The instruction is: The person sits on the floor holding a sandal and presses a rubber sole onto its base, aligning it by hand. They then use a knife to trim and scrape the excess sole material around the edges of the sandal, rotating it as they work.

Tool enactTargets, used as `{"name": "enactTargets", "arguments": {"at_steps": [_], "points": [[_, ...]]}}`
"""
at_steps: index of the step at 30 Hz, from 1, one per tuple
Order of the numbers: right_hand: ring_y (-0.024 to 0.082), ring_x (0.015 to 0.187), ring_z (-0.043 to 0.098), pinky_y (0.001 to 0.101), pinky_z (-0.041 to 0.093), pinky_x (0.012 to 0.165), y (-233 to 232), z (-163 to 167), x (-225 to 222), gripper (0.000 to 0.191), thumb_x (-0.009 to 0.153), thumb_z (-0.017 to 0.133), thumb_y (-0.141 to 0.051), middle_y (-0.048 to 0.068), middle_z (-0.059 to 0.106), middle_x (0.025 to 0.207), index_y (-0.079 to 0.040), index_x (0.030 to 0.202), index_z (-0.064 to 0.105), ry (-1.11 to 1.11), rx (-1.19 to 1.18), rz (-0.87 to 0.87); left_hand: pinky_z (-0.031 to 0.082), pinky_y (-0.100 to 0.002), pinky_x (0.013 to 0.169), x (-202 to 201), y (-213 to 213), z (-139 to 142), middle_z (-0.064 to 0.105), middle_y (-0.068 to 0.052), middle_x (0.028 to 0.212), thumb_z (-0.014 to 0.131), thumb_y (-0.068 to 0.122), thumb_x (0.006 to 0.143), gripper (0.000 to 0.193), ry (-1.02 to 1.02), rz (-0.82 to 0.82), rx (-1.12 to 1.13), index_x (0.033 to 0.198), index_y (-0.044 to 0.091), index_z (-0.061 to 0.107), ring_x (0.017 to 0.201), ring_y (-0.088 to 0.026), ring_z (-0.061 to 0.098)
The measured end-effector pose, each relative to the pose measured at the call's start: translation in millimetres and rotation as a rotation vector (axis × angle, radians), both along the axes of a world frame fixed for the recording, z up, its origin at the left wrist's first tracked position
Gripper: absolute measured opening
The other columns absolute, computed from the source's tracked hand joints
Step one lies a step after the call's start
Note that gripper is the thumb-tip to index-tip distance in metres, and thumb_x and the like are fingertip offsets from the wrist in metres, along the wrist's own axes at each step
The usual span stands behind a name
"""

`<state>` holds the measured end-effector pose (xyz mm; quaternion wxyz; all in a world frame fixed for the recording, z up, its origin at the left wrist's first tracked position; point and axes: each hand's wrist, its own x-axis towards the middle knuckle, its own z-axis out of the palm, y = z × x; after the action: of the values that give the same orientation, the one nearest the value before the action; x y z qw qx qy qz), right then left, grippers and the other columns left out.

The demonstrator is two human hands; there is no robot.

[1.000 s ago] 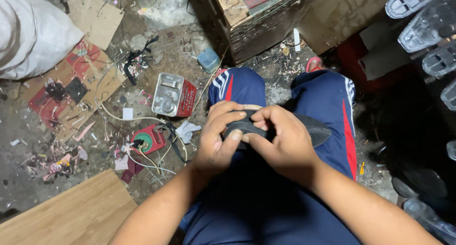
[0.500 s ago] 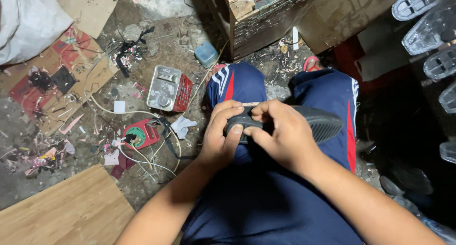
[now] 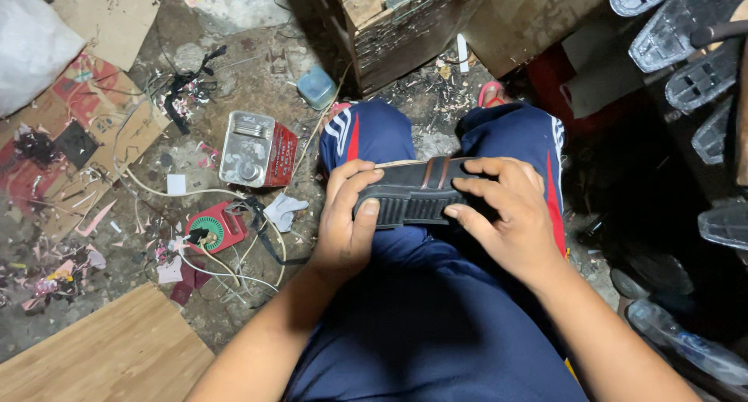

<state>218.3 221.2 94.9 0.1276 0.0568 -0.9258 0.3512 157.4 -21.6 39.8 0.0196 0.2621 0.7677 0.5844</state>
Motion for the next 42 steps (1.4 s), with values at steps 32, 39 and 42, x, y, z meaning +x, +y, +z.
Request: {"name": "enactTargets", "arguments": {"at_steps": [32,39,42], "points": [[0.026,0.109,0.061,0.0425,0.039,0.098,-21.4,0.8,-20.1,0.030,0.076,0.084,-0.022,0.004,0.067,0.117,-0.011,0.102,0.073,0.041,-0.002,0.077,0.042,-0.043,0.117,-4.9,1.2,3.1,0.053,-0.023,0.138,0.049,0.021,0.105,0.035,-0.021,-0.018,-0.018,0.132,-0.001,0.056,0.129,-0.035,0.056],[0.024,0.108,0.063,0.0422,0.040,0.097,-29.2,-3.8,-19.5,0.024,0.078,0.085,-0.023,0.002,0.070,0.112,-0.014,0.097,0.073,0.053,0.027,0.059,0.042,-0.044,0.114,-0.3,5.2,4.2,0.055,-0.022,0.137,0.070,0.021,0.090,0.047,-0.011,0.003,-0.074,0.130,0.001,0.056,0.129,-0.037,0.055],[0.024,0.104,0.063,0.0413,0.042,0.095,-27.5,-3.6,-21.2,0.025,0.076,0.085,-0.022,0.002,0.072,0.106,-0.013,0.094,0.071,0.035,0.004,0.062,0.045,-0.044,0.113,0.2,7.8,3.8,0.057,-0.020,0.134,0.078,0.018,0.086,0.050,0.000,0.034,-0.072,0.128,0.002,0.057,0.126,-0.036,0.058]]}}
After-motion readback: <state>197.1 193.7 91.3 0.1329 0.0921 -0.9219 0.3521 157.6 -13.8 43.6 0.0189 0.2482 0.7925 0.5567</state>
